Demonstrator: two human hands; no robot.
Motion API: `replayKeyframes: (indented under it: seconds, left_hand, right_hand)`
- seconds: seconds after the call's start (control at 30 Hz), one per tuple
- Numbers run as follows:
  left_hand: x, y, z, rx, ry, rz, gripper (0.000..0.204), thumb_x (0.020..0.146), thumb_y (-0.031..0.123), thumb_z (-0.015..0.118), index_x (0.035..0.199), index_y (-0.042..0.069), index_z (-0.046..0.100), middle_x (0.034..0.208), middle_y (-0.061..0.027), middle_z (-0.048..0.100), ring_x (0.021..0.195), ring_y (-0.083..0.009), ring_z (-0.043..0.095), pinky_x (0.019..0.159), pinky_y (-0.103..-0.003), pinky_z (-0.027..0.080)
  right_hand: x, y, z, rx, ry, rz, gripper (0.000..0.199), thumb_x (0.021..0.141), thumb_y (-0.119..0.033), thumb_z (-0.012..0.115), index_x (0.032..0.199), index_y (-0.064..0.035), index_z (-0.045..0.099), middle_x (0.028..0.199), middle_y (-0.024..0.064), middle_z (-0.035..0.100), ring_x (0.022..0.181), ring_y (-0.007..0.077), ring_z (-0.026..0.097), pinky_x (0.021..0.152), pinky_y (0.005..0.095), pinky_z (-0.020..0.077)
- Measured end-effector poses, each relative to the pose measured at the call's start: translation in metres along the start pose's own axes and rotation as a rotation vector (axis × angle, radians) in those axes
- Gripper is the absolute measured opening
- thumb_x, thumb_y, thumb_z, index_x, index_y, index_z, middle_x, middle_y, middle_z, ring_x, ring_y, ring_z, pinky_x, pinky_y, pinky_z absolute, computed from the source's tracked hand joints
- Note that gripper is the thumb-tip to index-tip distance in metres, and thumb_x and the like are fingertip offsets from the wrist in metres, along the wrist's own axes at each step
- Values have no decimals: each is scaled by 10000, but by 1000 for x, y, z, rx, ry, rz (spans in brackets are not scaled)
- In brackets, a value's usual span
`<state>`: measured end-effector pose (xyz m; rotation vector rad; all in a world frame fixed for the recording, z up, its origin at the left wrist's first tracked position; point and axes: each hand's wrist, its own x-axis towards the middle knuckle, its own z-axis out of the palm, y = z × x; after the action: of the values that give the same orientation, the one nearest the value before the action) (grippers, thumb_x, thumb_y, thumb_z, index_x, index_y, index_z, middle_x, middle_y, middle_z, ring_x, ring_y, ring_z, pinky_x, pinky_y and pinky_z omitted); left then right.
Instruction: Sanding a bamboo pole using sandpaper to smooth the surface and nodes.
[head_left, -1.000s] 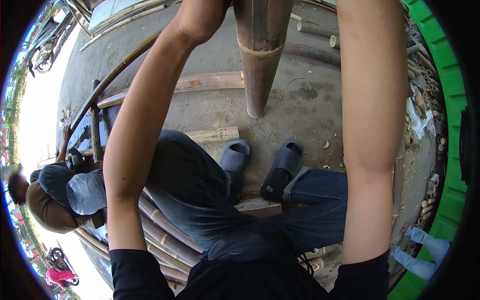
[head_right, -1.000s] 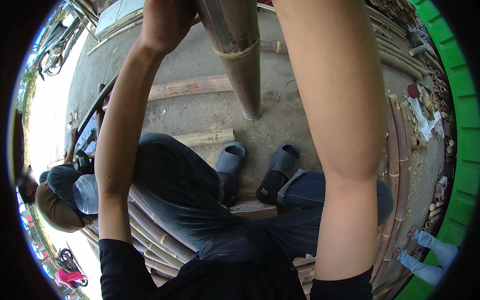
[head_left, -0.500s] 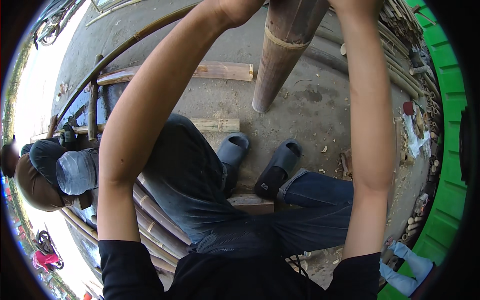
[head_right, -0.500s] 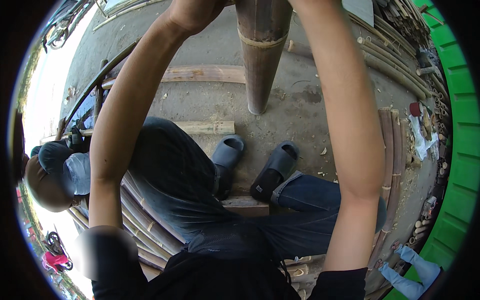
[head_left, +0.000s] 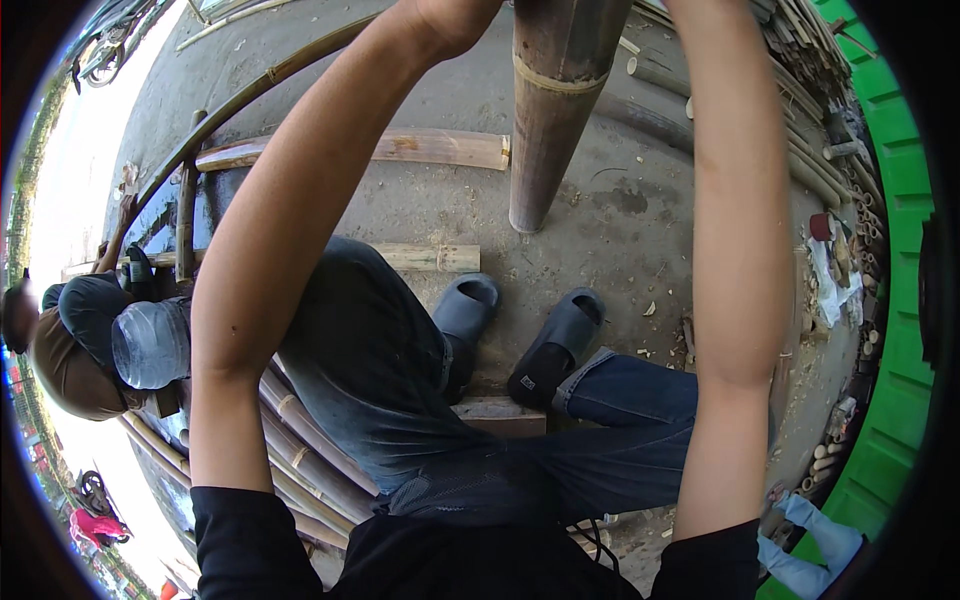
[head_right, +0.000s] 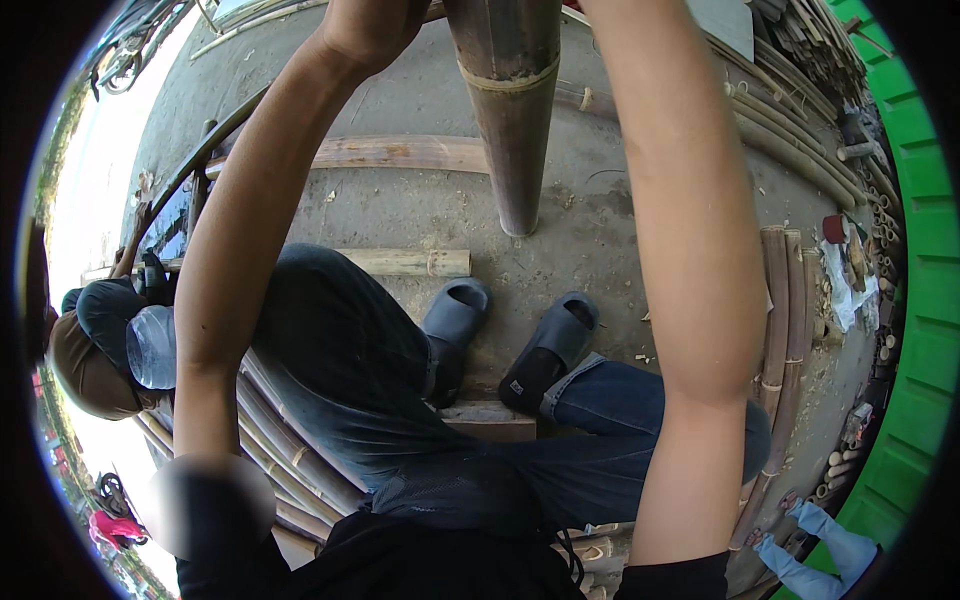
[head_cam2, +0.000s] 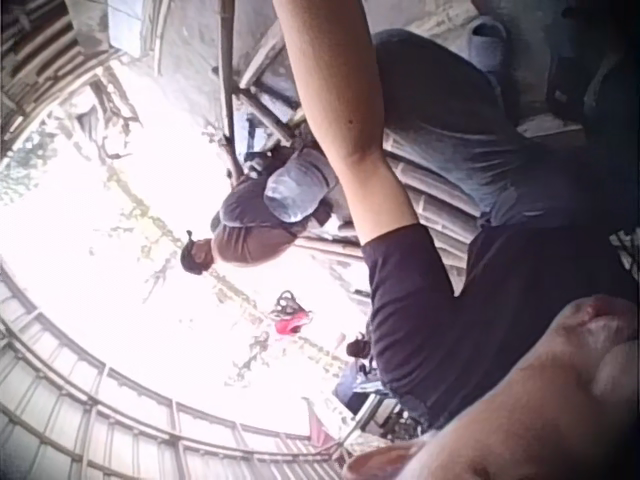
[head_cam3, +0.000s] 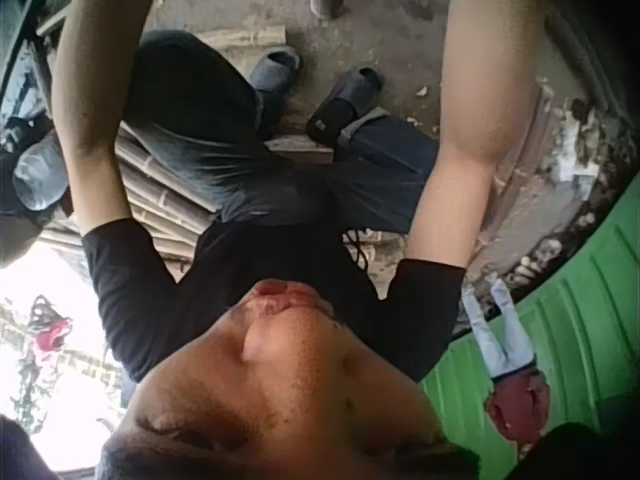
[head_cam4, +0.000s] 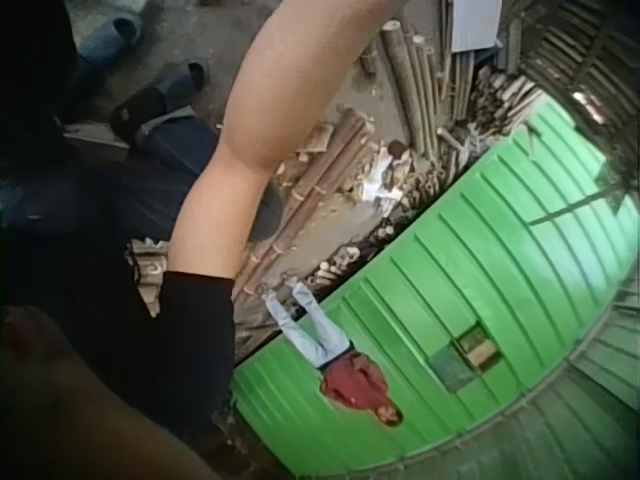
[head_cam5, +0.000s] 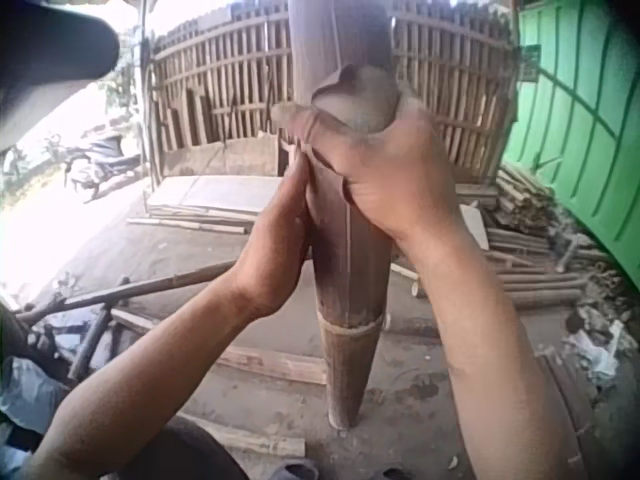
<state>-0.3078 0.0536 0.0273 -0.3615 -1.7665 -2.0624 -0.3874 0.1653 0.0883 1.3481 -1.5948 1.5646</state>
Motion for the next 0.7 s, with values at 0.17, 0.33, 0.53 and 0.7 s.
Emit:
replayKeyframes:
  seconds: [0.17, 0.33, 0.53, 0.7]
  left_hand:
    - [2, -8, -28, -269, -83, -33, 833, 1082, 687, 299, 1619, 54, 366, 1509, -130, 573, 1380, -260, 524, 1215, -421, 324]
    - [-1, -3, -16, -32, -11, 74, 879, 1078, 688, 334, 1679, 59, 208, 1694, -131, 325, 1545, -258, 300, 1271, -447, 217]
    - [-11, 0, 4, 62, -40, 144, 923, 1077, 689, 348, 1701, 74, 59, 1758, -98, 140, 1601, -239, 127, 1290, -443, 138]
    - [-14, 5, 13, 79, -47, 116, 957, 1075, 692, 348, 1696, 76, -40, 1776, -76, 26, 1617, -214, 11, 1302, -420, 61]
  right_hand:
    - [-155, 39, 18, -13, 17, 160, 868, 806, -540, 889, 1339, 23, 499, 1166, 164, 706, 1037, 259, 720, 883, 377, 577]
    - [-247, 53, 6, -43, -102, 404, 1119, 724, -563, 922, 1496, 18, 358, 1293, 226, 666, 1188, 334, 692, 971, 432, 580]
    - [-269, 52, -7, -56, -130, 478, 1088, 739, -543, 918, 1495, 0, 355, 1306, 229, 656, 1188, 343, 692, 974, 438, 576]
    - [-272, 50, -9, -45, -112, 498, 1077, 748, -561, 907, 1488, -4, 357, 1305, 226, 650, 1188, 345, 690, 974, 440, 575]
